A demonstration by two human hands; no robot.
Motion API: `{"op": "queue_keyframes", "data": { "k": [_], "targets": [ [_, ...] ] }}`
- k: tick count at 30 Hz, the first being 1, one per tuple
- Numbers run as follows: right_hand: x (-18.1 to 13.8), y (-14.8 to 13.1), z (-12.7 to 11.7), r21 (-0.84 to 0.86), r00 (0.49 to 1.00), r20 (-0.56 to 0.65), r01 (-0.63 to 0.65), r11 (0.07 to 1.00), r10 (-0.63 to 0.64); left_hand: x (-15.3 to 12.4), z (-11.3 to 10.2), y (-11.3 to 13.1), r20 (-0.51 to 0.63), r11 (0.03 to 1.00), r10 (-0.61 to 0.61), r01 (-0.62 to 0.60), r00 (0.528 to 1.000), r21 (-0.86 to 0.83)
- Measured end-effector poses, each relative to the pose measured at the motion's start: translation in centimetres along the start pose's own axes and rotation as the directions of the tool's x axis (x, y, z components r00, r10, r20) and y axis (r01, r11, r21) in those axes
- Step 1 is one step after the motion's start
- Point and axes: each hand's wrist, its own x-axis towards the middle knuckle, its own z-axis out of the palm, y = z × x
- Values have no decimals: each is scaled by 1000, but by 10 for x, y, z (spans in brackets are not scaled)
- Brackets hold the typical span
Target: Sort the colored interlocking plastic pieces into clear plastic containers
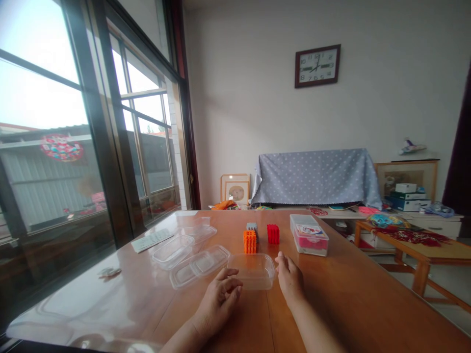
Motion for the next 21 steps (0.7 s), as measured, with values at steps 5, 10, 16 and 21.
{"op": "queue_keyframes", "data": {
  "k": [5,10,16,21],
  "targets": [
    [2,2,1,6,1000,-29,6,1000,-6,-1,-1,-5,-100,999,-25,29,995,44],
    [4,1,-1,-7,999,-51,9,1000,-9,6,-13,-12,-221,970,-65,113,973,216],
    [9,5,-3,-14,998,-56,9,1000,-10,11,-29,-28,-219,749,-243,327,945,577],
    [11,8,-3,-42,1000,-15,0,999,0,10,-31,-38,-204,657,-314,367,927,658]
  ]
}}
